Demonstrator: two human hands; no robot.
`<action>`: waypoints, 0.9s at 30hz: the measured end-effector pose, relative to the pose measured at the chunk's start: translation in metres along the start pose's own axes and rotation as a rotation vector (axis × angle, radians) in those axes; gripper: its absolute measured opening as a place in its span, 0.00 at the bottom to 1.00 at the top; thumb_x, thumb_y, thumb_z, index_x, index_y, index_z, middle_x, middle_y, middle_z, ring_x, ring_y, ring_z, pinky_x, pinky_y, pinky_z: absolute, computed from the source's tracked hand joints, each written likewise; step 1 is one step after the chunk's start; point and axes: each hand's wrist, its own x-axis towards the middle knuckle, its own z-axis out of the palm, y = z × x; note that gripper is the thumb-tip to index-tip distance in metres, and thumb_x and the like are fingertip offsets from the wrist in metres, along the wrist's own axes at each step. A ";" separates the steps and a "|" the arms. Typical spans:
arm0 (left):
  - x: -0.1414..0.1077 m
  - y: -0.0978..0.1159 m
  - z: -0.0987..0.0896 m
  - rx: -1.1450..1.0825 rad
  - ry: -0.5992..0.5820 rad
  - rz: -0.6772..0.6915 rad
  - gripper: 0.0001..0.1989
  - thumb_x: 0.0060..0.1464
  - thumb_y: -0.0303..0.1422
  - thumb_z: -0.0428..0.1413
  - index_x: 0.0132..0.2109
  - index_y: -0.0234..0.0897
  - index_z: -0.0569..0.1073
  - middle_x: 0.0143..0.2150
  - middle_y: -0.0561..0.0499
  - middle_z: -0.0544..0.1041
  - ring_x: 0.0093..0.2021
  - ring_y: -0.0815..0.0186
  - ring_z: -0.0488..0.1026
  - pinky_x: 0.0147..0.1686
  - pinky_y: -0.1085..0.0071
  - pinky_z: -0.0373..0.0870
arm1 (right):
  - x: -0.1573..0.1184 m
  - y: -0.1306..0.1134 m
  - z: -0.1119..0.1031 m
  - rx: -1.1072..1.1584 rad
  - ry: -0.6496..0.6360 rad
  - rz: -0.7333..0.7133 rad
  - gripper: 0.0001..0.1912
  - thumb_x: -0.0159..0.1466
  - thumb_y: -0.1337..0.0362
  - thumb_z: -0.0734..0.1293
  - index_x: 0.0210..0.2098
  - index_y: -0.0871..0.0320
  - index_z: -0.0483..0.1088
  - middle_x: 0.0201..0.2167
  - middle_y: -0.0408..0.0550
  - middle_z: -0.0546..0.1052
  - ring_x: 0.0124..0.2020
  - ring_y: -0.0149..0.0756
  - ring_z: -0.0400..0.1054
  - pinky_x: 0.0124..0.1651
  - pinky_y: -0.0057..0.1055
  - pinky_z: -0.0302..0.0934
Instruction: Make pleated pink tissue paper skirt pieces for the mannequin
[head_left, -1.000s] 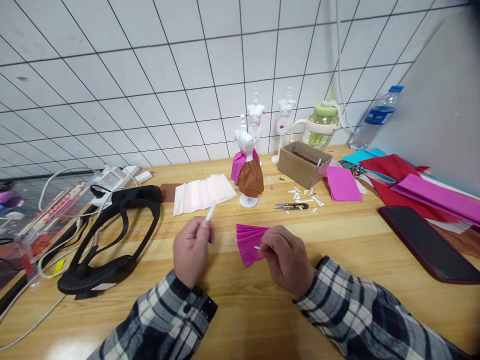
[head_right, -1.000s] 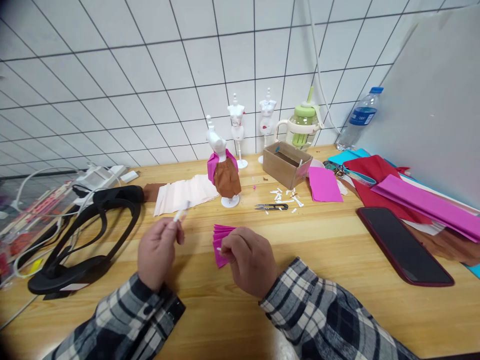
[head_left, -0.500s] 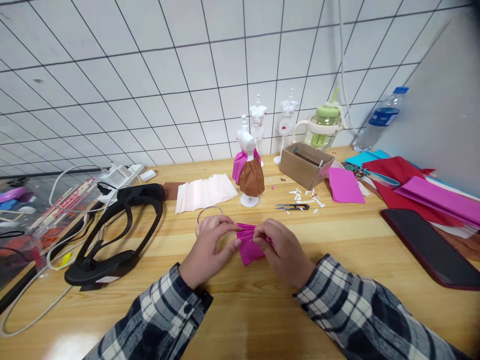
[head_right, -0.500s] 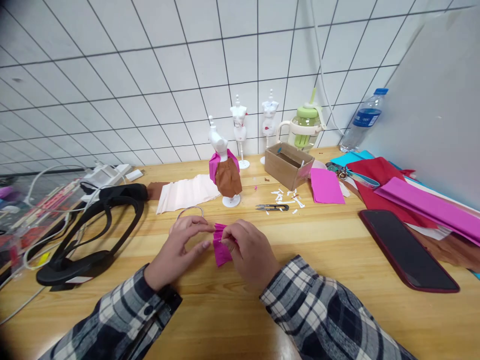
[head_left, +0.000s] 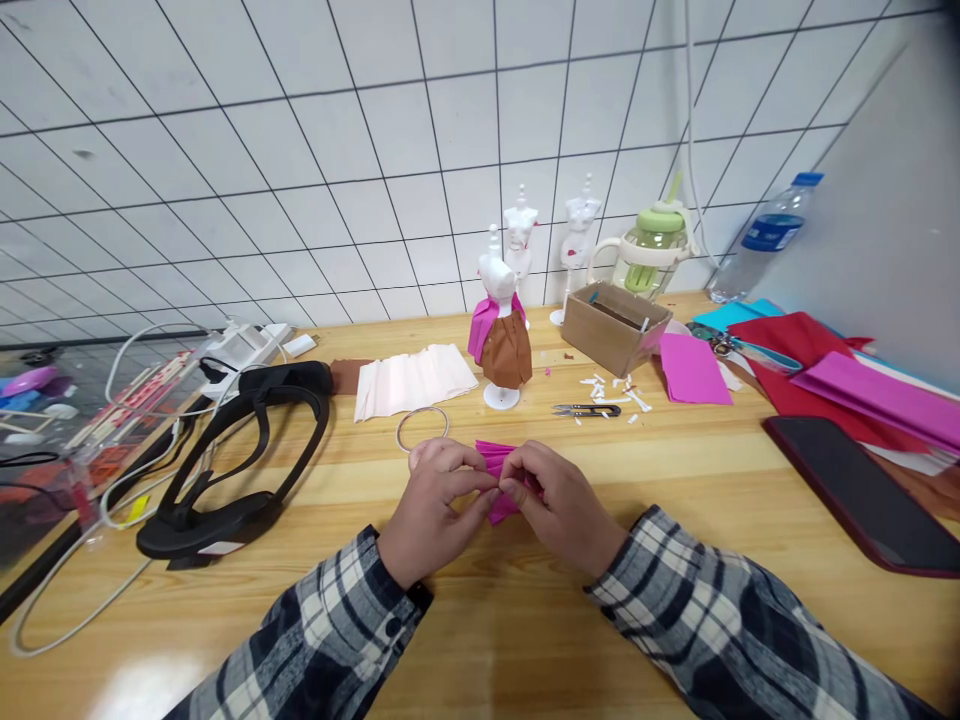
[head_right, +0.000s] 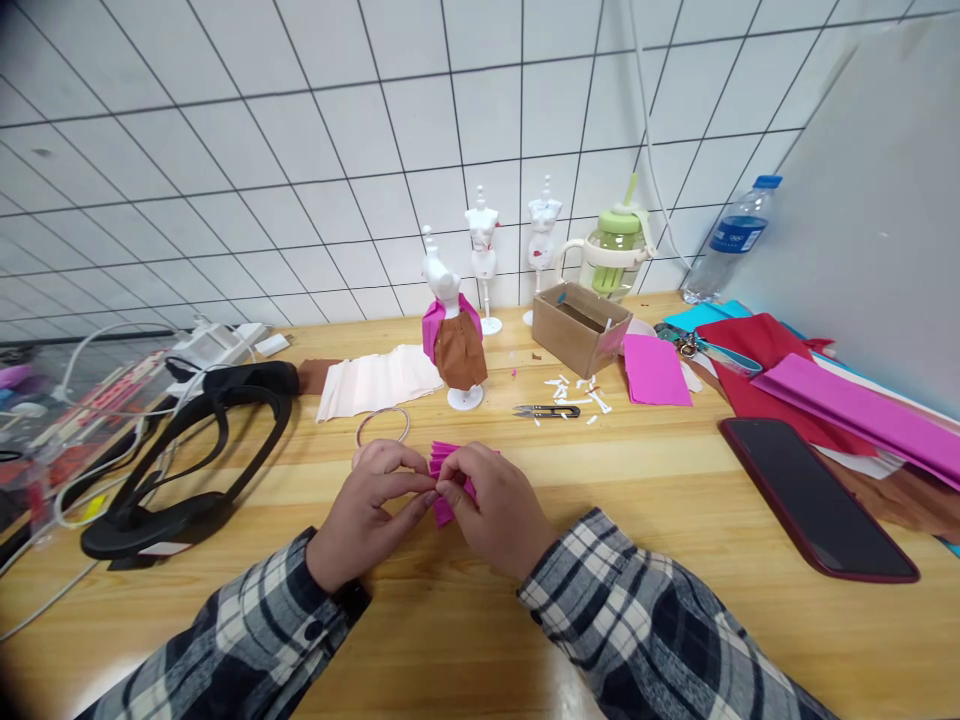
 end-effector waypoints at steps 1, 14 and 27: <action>0.000 0.001 -0.001 -0.028 0.003 0.013 0.09 0.58 0.35 0.55 0.34 0.42 0.79 0.36 0.49 0.77 0.39 0.62 0.69 0.43 0.61 0.61 | 0.000 0.001 0.000 0.017 0.003 0.023 0.04 0.66 0.65 0.63 0.33 0.56 0.66 0.30 0.44 0.72 0.31 0.34 0.64 0.32 0.29 0.57; 0.000 -0.007 0.006 -0.646 -0.112 -0.286 0.15 0.62 0.40 0.52 0.51 0.44 0.78 0.58 0.45 0.71 0.60 0.55 0.64 0.63 0.52 0.56 | -0.001 0.003 -0.015 -0.348 0.185 -0.271 0.06 0.66 0.64 0.65 0.41 0.54 0.73 0.34 0.46 0.78 0.36 0.37 0.68 0.41 0.34 0.61; -0.004 -0.005 0.010 -0.612 -0.111 -0.185 0.15 0.62 0.38 0.53 0.54 0.49 0.76 0.61 0.48 0.69 0.62 0.55 0.63 0.65 0.50 0.52 | 0.002 0.002 -0.022 -0.602 0.188 -0.429 0.05 0.65 0.65 0.66 0.38 0.55 0.75 0.31 0.44 0.79 0.30 0.34 0.64 0.34 0.33 0.58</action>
